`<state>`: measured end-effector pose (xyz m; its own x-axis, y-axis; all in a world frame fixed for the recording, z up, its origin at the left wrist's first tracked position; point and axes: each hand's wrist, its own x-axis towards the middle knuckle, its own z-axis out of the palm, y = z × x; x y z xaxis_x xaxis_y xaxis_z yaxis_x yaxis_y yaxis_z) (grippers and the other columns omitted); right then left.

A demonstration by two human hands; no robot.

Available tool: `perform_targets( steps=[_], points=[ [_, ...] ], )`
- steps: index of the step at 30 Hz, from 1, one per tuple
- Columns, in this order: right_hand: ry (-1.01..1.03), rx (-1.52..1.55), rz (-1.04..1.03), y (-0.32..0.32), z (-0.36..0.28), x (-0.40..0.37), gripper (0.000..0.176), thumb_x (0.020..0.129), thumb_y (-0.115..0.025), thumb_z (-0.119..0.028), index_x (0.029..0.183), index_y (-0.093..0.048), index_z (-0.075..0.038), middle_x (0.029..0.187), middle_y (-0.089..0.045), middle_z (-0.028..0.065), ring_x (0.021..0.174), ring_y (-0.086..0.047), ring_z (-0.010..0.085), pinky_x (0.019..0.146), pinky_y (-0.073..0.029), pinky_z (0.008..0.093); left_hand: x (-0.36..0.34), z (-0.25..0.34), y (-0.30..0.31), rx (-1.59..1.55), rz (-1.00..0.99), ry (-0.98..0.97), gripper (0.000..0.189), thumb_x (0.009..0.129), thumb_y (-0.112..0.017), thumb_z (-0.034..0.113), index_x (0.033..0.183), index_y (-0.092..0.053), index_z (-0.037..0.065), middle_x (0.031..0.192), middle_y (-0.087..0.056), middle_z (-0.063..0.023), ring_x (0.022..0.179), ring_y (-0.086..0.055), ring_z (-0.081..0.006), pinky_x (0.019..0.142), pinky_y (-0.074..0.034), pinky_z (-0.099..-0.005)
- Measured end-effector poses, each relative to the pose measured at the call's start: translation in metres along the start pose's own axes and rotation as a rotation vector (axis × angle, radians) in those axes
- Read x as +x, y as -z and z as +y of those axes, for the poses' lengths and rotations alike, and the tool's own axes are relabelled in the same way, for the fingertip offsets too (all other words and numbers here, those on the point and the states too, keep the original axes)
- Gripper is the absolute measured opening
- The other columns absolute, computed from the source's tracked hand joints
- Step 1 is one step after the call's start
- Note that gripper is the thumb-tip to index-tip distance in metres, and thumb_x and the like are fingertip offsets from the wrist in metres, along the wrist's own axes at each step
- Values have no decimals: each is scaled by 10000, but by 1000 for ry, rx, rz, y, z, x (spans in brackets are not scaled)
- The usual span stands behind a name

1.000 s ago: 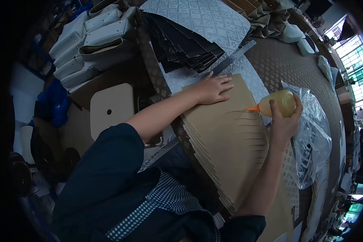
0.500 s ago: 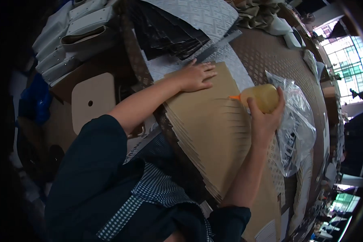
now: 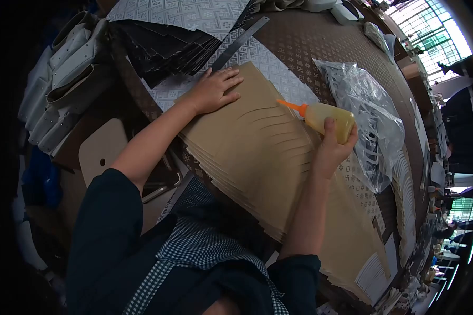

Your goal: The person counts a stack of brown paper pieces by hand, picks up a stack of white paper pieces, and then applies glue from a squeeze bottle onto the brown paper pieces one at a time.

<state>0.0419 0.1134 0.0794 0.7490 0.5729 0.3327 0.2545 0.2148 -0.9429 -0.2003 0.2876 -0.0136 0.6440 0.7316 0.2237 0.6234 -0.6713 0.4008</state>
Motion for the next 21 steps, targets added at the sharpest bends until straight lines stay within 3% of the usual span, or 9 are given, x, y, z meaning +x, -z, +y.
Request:
perform_targets(
  steps=[16,21],
  points=[
    [-58,114,35,1,29,-8,511,864,-723,-183,1262,-449,-17,1138,-571,94,1001,-603,204,837,-541,333,1,0,-1,58,11,-11,576,930,-482,517,1403,-475,188,1509,-364,-55,1419,-289,-227,1139,-190,-556],
    [-89,184,25,5,32,-8,626,847,-740,-150,1333,-382,17,1205,-525,132,1049,-579,226,862,-542,338,1,0,-1,70,12,-12,575,931,-481,516,1404,-472,189,1509,-365,-55,1419,-289,-230,1140,-191,-554]
  ],
)
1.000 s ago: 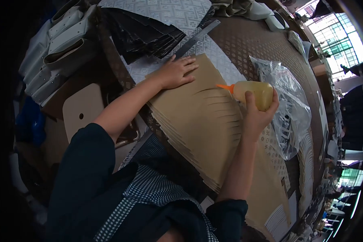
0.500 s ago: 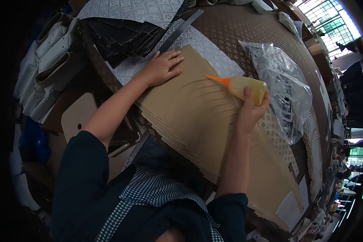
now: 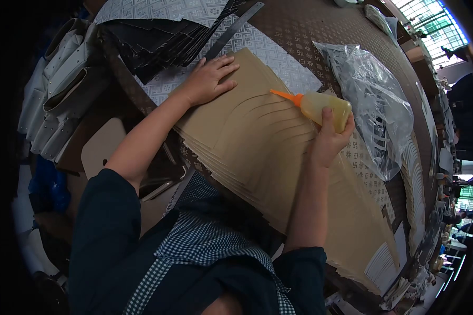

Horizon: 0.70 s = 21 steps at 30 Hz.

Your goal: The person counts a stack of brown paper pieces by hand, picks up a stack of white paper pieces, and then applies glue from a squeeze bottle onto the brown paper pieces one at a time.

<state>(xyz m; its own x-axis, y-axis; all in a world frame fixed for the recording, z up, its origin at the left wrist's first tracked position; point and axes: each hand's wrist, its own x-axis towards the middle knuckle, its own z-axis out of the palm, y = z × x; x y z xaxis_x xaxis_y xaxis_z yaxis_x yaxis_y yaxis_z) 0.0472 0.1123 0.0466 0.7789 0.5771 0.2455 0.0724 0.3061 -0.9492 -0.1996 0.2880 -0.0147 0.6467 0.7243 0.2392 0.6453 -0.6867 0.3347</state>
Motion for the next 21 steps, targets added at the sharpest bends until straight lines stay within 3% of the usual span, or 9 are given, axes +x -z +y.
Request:
perform_targets(
  steps=[21],
  points=[
    [-73,72,-33,-5,9,-8,520,852,-731,-137,1269,-453,-3,1152,-565,112,1017,-607,221,804,-571,333,0,-1,-1,-23,10,3,581,922,-483,516,1405,-472,193,1513,-360,-68,1416,-294,-244,1139,-188,-562]
  ],
)
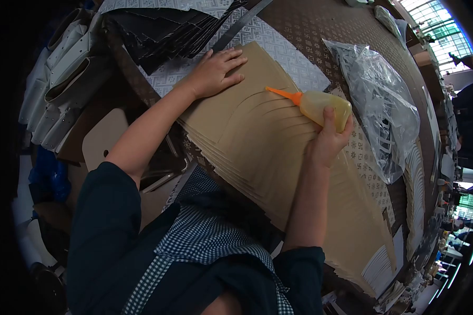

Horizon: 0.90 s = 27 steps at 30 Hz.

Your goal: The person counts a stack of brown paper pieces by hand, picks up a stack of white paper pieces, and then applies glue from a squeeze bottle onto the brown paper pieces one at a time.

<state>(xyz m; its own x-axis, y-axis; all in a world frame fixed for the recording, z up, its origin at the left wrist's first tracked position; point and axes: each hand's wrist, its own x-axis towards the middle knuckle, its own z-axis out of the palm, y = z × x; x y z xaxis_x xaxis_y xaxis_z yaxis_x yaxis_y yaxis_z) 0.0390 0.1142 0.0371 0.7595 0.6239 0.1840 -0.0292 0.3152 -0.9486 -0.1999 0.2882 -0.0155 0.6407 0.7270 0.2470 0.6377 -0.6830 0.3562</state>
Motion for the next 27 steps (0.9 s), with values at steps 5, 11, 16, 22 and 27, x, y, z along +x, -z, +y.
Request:
perform_targets(
  steps=[5,11,16,22,27],
  points=[
    [-29,25,-17,-4,2,-4,513,851,-729,-124,1268,-456,-4,1137,-577,116,1004,-618,225,802,-580,347,0,0,0,7,2,-1,580,928,-483,527,1403,-476,195,1509,-367,-67,1411,-304,-252,1139,-191,-560],
    [-54,-3,-70,-9,2,-10,350,889,-685,-156,1166,-500,-49,1091,-591,86,975,-622,204,776,-571,331,1,-1,-1,4,-2,-3,588,914,-484,518,1406,-470,195,1513,-362,-70,1411,-306,-250,1133,-193,-571],
    [-83,26,-90,-15,1,-14,355,891,-685,-161,1171,-502,-42,1088,-593,87,967,-624,207,778,-573,336,0,0,0,0,-3,7,578,930,-474,533,1409,-468,210,1515,-357,-69,1411,-303,-265,1140,-183,-561],
    [-101,40,-160,-17,-1,-18,369,885,-692,-164,1178,-504,-41,1085,-593,86,960,-627,202,771,-582,334,0,0,0,1,-2,11,578,929,-472,534,1409,-468,212,1516,-355,-71,1411,-303,-274,1142,-183,-556],
    [-176,99,-182,-16,-2,-19,441,867,-696,-65,1247,-477,-14,1109,-593,96,987,-622,194,833,-566,333,1,0,-1,0,3,6,580,926,-474,535,1406,-471,209,1512,-361,-72,1408,-307,-274,1141,-184,-560]
  ],
)
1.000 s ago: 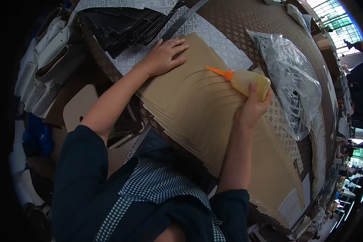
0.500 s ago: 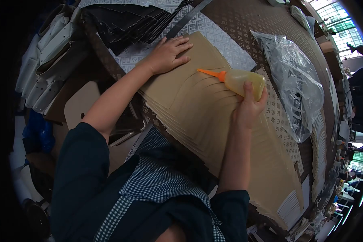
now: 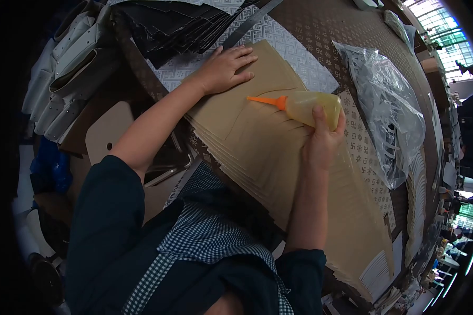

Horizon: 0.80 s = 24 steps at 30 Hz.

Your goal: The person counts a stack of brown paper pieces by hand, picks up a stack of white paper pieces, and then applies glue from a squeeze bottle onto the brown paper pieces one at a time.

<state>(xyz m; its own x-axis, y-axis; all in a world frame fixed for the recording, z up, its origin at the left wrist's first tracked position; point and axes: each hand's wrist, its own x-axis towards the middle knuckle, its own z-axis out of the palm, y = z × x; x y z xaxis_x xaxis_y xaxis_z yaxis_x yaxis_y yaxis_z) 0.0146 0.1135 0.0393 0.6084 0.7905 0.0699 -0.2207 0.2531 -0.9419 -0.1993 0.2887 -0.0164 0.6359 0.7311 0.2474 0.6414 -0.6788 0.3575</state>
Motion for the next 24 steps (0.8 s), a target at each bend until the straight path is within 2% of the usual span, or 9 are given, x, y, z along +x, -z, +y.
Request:
perform_targets(
  steps=[16,24],
  points=[
    [-103,-20,-119,3,-3,-13,427,857,-704,-53,1237,-510,-23,1073,-618,67,977,-615,151,835,-524,281,1,0,2,-24,-28,2,602,909,-489,530,1404,-472,189,1523,-342,-68,1422,-280,-245,1137,-178,-587],
    [-140,-7,-172,12,-3,-20,432,853,-705,-48,1241,-514,-23,1095,-613,59,1001,-596,138,888,-489,282,0,1,2,-30,-22,4,596,910,-494,525,1400,-478,185,1519,-349,-68,1419,-285,-248,1135,-182,-589]
  ],
)
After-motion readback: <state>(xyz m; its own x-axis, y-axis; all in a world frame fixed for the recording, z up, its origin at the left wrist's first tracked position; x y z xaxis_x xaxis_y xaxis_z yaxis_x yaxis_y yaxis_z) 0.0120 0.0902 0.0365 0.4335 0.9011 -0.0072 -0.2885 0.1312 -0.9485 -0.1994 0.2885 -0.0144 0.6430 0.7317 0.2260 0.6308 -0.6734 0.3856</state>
